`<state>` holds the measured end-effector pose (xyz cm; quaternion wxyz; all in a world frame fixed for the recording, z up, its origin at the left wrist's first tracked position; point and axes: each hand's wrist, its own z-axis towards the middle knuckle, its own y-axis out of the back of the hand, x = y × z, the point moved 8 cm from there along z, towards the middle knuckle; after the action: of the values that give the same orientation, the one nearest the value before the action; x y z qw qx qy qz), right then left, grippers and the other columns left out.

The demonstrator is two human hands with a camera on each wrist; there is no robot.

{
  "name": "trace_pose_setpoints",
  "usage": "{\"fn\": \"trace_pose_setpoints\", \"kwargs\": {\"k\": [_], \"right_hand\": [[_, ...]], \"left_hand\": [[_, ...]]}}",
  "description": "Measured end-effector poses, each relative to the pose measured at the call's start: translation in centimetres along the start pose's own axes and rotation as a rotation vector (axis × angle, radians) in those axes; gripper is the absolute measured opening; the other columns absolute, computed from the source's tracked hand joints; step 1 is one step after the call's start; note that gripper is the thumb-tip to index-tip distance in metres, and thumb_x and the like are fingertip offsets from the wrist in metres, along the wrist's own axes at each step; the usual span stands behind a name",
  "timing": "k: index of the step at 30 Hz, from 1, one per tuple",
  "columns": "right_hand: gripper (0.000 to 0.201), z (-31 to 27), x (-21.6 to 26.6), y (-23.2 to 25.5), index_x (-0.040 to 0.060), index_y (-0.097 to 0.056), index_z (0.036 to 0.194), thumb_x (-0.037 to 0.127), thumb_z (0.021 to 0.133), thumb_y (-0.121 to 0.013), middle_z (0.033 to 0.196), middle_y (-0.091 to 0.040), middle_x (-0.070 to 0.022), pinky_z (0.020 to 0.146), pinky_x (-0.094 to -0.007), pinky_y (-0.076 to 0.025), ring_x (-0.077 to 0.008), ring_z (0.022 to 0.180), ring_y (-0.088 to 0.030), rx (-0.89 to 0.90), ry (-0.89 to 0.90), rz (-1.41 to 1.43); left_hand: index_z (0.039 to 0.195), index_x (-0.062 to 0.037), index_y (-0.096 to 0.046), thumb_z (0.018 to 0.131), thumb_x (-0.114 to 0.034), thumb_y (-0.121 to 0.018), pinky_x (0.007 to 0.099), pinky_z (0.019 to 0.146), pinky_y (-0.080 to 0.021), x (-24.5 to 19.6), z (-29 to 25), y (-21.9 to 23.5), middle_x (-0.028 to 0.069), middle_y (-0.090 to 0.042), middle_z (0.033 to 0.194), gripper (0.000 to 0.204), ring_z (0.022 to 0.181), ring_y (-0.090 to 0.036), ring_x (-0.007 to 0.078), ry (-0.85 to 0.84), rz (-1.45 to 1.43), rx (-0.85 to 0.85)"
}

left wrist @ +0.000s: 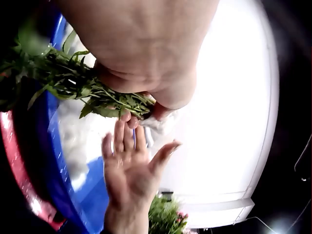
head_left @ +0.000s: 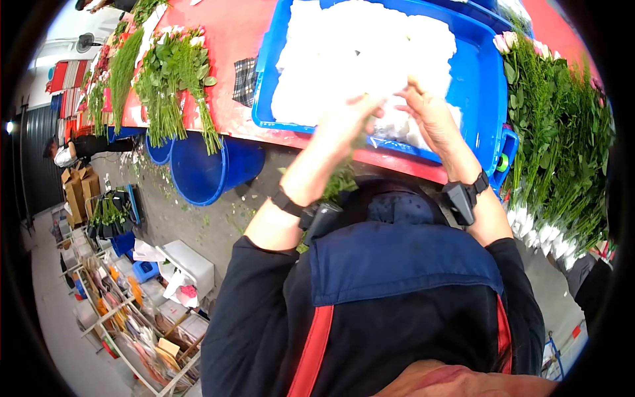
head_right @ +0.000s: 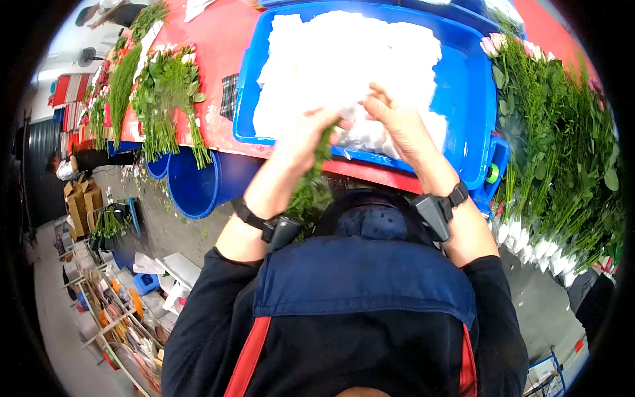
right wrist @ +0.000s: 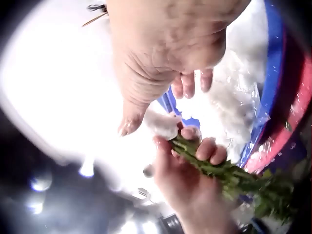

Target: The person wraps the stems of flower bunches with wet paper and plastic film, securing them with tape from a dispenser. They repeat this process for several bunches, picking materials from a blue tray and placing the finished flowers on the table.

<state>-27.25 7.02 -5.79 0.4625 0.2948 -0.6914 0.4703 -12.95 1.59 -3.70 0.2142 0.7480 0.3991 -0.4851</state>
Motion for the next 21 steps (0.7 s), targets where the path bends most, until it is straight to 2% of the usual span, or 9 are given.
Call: {"fn": "trace_pose_setpoints", "kwargs": {"k": [2, 4, 6, 8, 11, 14, 15, 19, 21], "right_hand": [[0.041, -0.1, 1.5, -1.3, -0.0007, -0.061, 0.110, 0.031, 0.085, -0.068, 0.097, -0.066, -0.0092, 0.072, -0.0332, -0.051, -0.0191, 0.085, -0.063, 0.027, 0.084, -0.410], [0.037, 0.1, 0.6, -3.8, 0.0011, -0.062, 0.104, 0.029, 0.081, -0.070, 0.095, -0.065, -0.0103, 0.073, -0.0345, -0.051, -0.0211, 0.084, -0.063, 0.141, 0.139, -0.858], [0.030, -1.2, 1.0, -8.4, 0.0027, -0.065, 0.094, 0.025, 0.075, -0.071, 0.088, -0.064, -0.0137, 0.071, -0.0382, -0.050, -0.0306, 0.077, -0.063, 0.182, 0.429, -1.266], [0.024, -1.1, -1.5, -9.4, 0.0022, -0.066, 0.087, 0.024, 0.076, -0.070, 0.085, -0.064, -0.0136, 0.073, -0.0418, -0.050, -0.0345, 0.079, -0.062, 0.236, 0.402, -1.494], [0.019, -0.4, -2.0, -8.0, 0.0011, -0.067, 0.087, 0.019, 0.079, -0.068, 0.081, -0.065, -0.0135, 0.072, -0.0373, -0.051, -0.0293, 0.075, -0.064, 0.224, 0.291, -1.289], [0.013, 0.7, -1.9, -4.5, 0.0002, -0.068, 0.085, 0.013, 0.081, -0.065, 0.079, -0.066, -0.0105, 0.070, -0.0297, -0.050, -0.0181, 0.073, -0.063, 0.064, 0.037, -0.947], [0.012, 1.0, -2.5, -3.3, -0.0006, -0.068, 0.089, 0.009, 0.084, -0.064, 0.081, -0.067, -0.0065, 0.068, -0.0230, -0.048, -0.0095, 0.074, -0.060, -0.003, -0.123, -0.747], [0.010, 1.0, -0.9, -3.0, 0.0006, -0.065, 0.092, 0.008, 0.086, -0.065, 0.084, -0.066, -0.0035, 0.070, -0.0216, -0.047, -0.0085, 0.077, -0.060, -0.039, -0.128, -0.454], [0.009, 1.0, -0.7, -3.4, 0.0001, -0.065, 0.091, 0.006, 0.084, -0.065, 0.085, -0.066, -0.0038, 0.069, -0.0215, -0.047, -0.0079, 0.076, -0.059, -0.036, -0.048, -0.424]], "left_hand": [[0.089, 0.0005, -0.067, 0.086, -0.026, -0.065, 0.0230, 0.048, -0.040, -0.9, 0.5, 4.3, 0.0077, -0.069, 0.085, 0.027, 0.055, -0.049, 0.0079, -0.017, -0.066, -0.061], [0.097, 0.0019, -0.064, 0.085, -0.023, -0.067, 0.0224, 0.047, -0.040, -2.5, 0.4, 6.9, 0.0090, -0.069, 0.086, 0.028, 0.053, -0.050, 0.0081, -0.031, -0.164, -0.079], [0.096, 0.0008, -0.065, 0.085, -0.022, -0.068, 0.0228, 0.046, -0.041, -2.5, 0.7, 9.2, 0.0087, -0.069, 0.086, 0.026, 0.053, -0.050, 0.0079, -0.040, -0.148, -0.122], [0.096, 0.0001, -0.065, 0.085, -0.023, -0.068, 0.0228, 0.046, -0.040, -1.7, 0.9, 10.5, 0.0077, -0.069, 0.085, 0.025, 0.053, -0.049, 0.0078, -0.018, -0.174, -0.100], [0.097, -0.0020, -0.065, 0.088, -0.023, -0.066, 0.0221, 0.047, -0.040, -0.8, 0.8, 11.9, 0.0073, -0.069, 0.086, 0.023, 0.053, -0.050, 0.0083, 0.028, -0.155, -0.088], [0.101, -0.0016, -0.063, 0.090, -0.024, -0.064, 0.0217, 0.048, -0.041, -0.4, 0.3, 12.6, 0.0093, -0.069, 0.091, 0.025, 0.053, -0.050, 0.0092, 0.036, -0.132, -0.036], [0.102, -0.0012, -0.063, 0.090, -0.024, -0.063, 0.0217, 0.048, -0.041, -0.3, 0.3, 12.6, 0.0095, -0.069, 0.092, 0.025, 0.053, -0.051, 0.0094, 0.038, -0.129, -0.007], [0.108, 0.0006, -0.063, 0.091, -0.023, -0.062, 0.0213, 0.049, -0.042, -1.5, -1.0, 11.5, 0.0109, -0.069, 0.099, 0.030, 0.054, -0.052, 0.0097, -0.001, -0.164, 0.064], [0.104, -0.0015, -0.064, 0.089, -0.023, -0.064, 0.0214, 0.047, -0.040, -1.3, -1.4, 10.9, 0.0061, -0.068, 0.089, 0.026, 0.054, -0.052, 0.0083, 0.036, -0.202, 0.099]]}}
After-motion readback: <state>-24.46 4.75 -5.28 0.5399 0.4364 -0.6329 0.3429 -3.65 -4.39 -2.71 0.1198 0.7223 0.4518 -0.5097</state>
